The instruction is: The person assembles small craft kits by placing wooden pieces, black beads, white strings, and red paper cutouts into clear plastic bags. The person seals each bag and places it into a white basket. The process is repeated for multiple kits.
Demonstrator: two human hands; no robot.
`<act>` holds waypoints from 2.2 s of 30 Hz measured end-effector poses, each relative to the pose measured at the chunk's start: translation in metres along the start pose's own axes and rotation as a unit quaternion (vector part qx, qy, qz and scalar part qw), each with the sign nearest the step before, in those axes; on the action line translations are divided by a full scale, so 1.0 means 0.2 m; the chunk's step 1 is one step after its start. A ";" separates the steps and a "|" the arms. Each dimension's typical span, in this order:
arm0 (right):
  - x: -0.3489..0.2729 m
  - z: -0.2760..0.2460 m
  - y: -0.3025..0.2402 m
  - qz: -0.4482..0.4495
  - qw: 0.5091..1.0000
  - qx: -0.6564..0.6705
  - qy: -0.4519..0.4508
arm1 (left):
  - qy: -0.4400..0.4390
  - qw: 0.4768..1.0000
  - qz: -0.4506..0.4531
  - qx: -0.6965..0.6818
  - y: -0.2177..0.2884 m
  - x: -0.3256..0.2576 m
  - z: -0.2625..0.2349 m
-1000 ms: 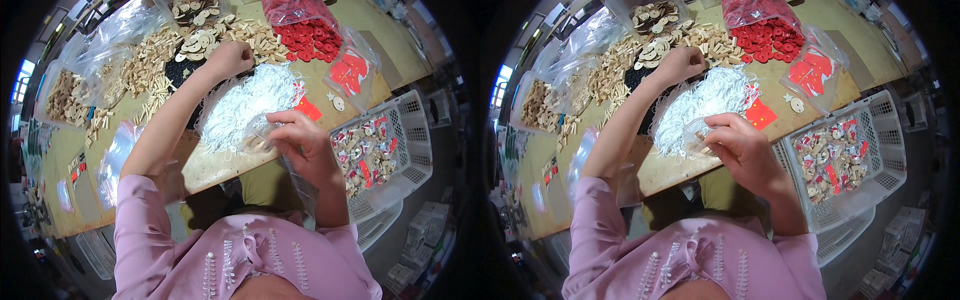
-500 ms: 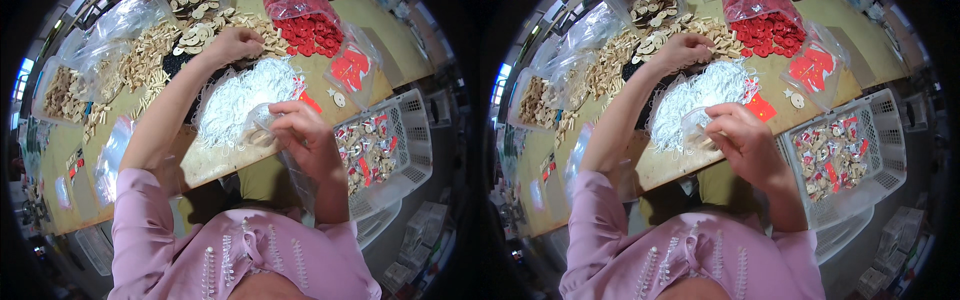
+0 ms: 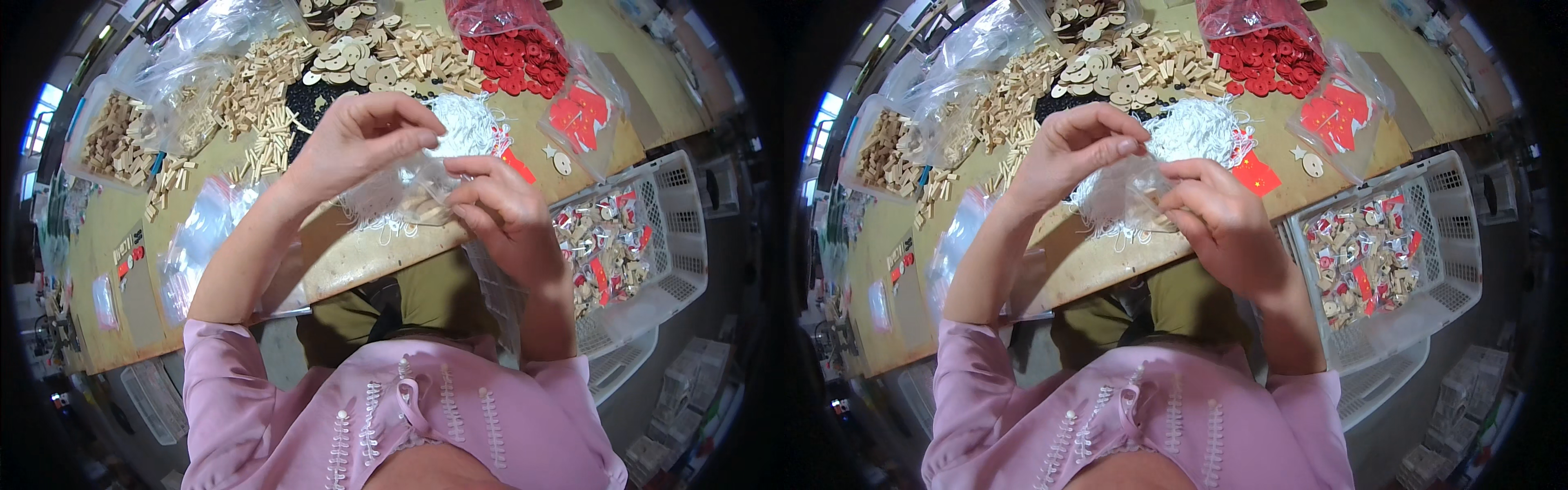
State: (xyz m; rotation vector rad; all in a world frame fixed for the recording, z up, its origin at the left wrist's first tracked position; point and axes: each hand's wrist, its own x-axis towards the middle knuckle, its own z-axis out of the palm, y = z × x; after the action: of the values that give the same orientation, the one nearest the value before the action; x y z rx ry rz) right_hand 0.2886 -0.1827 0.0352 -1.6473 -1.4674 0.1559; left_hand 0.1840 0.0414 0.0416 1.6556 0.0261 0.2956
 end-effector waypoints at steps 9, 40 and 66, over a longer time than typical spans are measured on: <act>-0.01 0.04 -0.01 0.046 0.998 0.047 -0.014 | 0.138 0.872 0.032 0.469 -0.43 0.47 -0.37; 0.06 0.06 0.05 0.010 1.000 0.019 -0.006 | 0.107 0.869 0.104 0.471 -0.59 0.62 -0.30; 0.06 -0.02 0.05 0.024 1.000 0.002 -0.009 | -0.134 0.989 0.041 0.040 0.02 0.12 -0.03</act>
State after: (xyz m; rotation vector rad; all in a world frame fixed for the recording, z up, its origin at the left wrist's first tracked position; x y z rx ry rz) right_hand 0.3017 -0.1729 0.0359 -1.6818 -1.4399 0.2008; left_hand 0.2054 0.0515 0.0496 1.7671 -0.2358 0.1346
